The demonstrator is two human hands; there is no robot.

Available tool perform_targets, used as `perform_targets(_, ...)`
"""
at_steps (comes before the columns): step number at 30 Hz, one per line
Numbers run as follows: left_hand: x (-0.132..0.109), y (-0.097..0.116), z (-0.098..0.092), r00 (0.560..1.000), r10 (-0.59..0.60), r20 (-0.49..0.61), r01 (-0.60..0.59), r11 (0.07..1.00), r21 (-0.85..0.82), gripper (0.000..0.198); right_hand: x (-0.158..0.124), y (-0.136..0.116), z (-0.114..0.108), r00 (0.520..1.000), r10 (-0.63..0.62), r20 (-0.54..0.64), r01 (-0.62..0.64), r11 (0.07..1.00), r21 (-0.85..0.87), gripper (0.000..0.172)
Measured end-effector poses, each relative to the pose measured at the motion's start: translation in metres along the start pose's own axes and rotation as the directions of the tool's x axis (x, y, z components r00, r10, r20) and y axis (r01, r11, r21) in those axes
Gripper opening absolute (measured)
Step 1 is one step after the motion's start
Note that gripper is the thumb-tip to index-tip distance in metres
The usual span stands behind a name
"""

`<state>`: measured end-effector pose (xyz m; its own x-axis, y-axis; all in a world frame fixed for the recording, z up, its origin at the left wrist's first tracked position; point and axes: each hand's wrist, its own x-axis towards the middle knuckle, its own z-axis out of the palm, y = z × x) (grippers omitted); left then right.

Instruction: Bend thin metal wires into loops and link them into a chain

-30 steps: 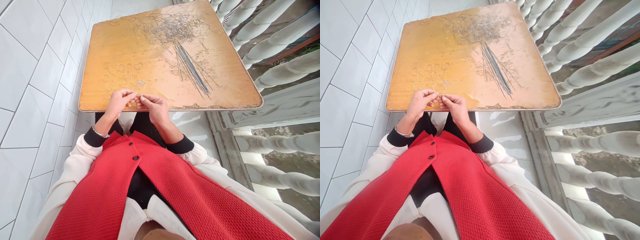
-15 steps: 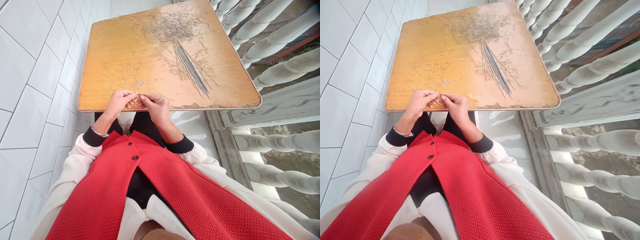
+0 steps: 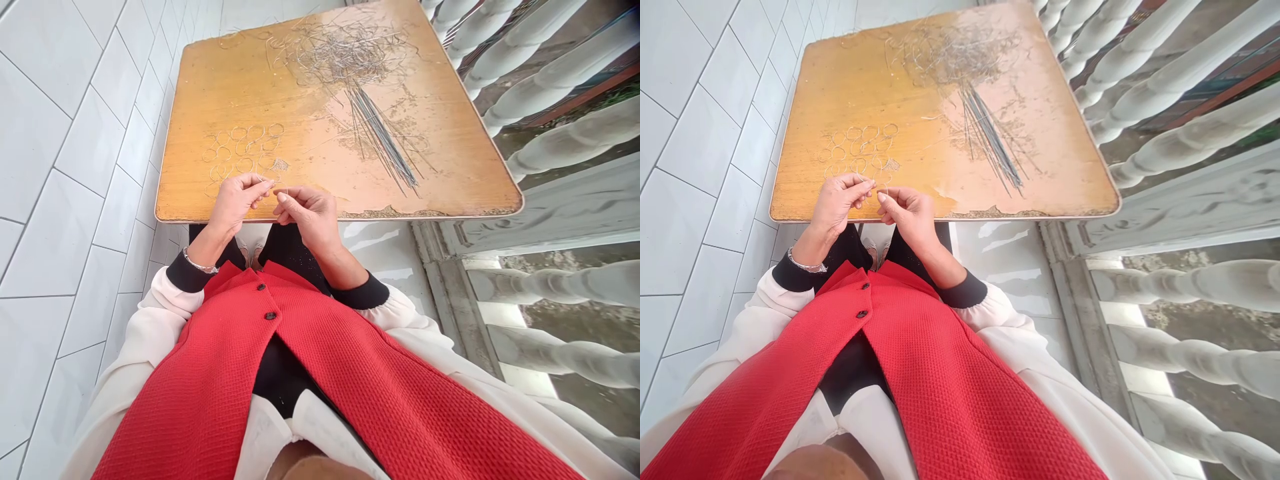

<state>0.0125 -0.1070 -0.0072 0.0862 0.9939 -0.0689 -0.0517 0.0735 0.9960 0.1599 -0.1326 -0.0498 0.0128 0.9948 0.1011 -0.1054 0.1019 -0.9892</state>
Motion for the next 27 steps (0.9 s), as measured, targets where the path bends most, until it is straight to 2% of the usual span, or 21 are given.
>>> perform_targets(4,0.000,0.002,0.003,0.999,0.032,-0.044,-0.032,0.999,-0.002,0.028,0.000,0.001,0.002,0.997,0.054,0.054,-0.055,0.998,0.014,0.046)
perform_targets(8,0.001,0.002,0.004,0.999,0.004,-0.054,-0.006,0.999,-0.044,0.033,0.002,0.001,0.000,0.994,0.026,0.108,-0.028,1.000,0.011,0.039)
perform_targets(13,0.002,0.001,0.004,0.994,-0.019,-0.105,0.012,0.998,-0.068,0.030,0.005,0.005,-0.002,0.986,0.035,0.166,-0.043,0.998,0.044,0.043)
perform_targets(20,-0.001,0.000,0.005,0.995,0.008,-0.101,-0.011,1.000,-0.028,0.025,0.001,0.004,0.004,0.991,0.074,0.109,-0.085,0.992,0.097,0.049)
perform_targets(24,-0.003,-0.002,0.009,0.995,0.002,-0.098,-0.007,0.999,-0.048,0.027,0.002,0.003,0.006,0.996,0.045,0.077,-0.049,0.997,0.056,0.045)
perform_targets(27,-0.002,-0.004,0.011,0.995,-0.005,-0.098,-0.003,0.997,-0.078,0.028,0.004,0.003,0.003,0.994,0.008,0.112,-0.012,1.000,0.029,0.043)
